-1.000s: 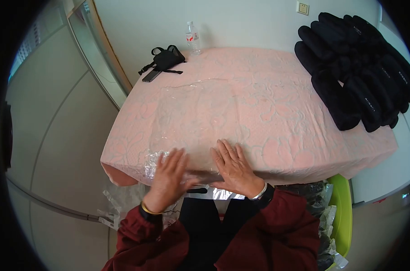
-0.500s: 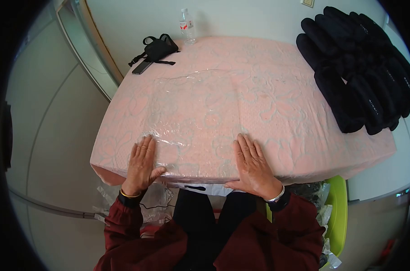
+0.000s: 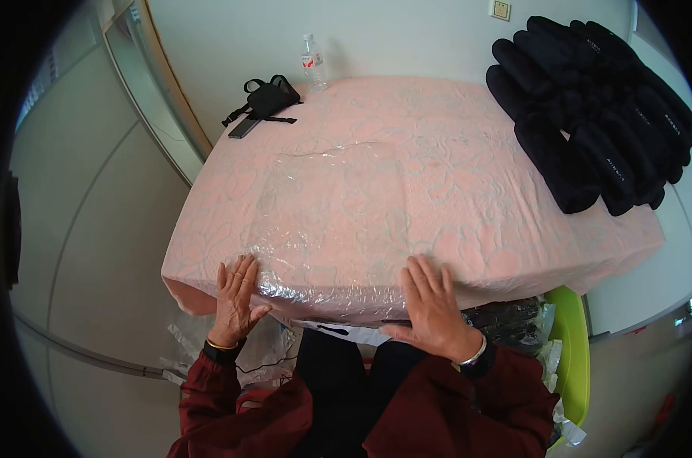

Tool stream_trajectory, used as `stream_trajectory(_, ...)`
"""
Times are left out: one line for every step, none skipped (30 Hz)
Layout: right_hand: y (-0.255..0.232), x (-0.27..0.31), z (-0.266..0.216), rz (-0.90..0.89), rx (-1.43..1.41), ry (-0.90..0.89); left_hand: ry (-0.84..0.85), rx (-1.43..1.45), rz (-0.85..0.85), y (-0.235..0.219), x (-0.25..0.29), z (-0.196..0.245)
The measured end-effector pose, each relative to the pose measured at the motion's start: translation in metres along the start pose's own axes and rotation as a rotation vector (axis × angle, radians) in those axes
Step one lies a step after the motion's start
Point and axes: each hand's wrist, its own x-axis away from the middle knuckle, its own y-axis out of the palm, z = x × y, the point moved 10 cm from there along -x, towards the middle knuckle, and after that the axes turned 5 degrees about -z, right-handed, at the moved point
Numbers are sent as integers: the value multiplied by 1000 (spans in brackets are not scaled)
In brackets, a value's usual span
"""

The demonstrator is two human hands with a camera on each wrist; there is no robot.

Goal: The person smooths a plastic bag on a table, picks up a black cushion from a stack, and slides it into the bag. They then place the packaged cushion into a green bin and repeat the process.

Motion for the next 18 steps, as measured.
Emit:
stream_trajectory(-1, 0, 4, -7, -10, 19, -7, -15, -21, -5, -4, 2)
stream_trajectory(-3, -5, 4, 0, -13, 20, -15, -30, -42, -12, -8, 5)
stream_trajectory(-11, -14, 0, 57, -23, -8, -15, -34, -44, -16, -14, 12)
stream_trajectory(-18, -23, -5, 111, -33, -38, 34, 26, 1, -21, -22, 30)
stream_trajectory(-23, -31, -11, 163, -44, -67, 82, 86, 44, -28, -35, 53)
stream_trajectory(-17, -41, -16, 159, -48, -69, 142, 155, 34, -25, -47, 79)
stream_trajectory(-6, -54, -26, 169, -31, -113, 203, 224, 25, -20, -59, 106)
stream_trajectory(3, -66, -35, 180, -12, -157, 201, 226, 22, -12, -72, 124)
stream_trajectory(7, -72, -41, 192, 8, -200, 249, 333, 5, -1, -83, 144)
stream_trajectory(7, -74, -41, 187, 8, -197, 297, 441, -12, 7, -90, 154)
stream_trajectory(9, -75, -40, 168, -15, -205, 296, 449, -17, 14, -93, 151)
stream_trajectory(11, -75, -39, 146, -40, -211, 279, 358, -45, 25, -95, 146)
stream_trajectory(13, -75, -37, 121, -66, -215, 263, 269, -76, 37, -95, 140)
stream_trajectory(13, -74, -31, 106, -74, -204, 248, 180, -111, 44, -95, 134)
stream_trajectory(13, -73, -21, 83, -87, -173, 250, 194, -129, 46, -92, 126)
stream_trajectory(12, -71, -11, 63, -99, -143, 231, 124, -138, 43, -88, 111)
stream_trajectory(11, -71, -1, 47, -107, -116, 212, 50, -141, 39, -86, 94)
stream_trajectory(9, -69, 6, 41, -112, -112, 184, 22, -150, 35, -84, 75)
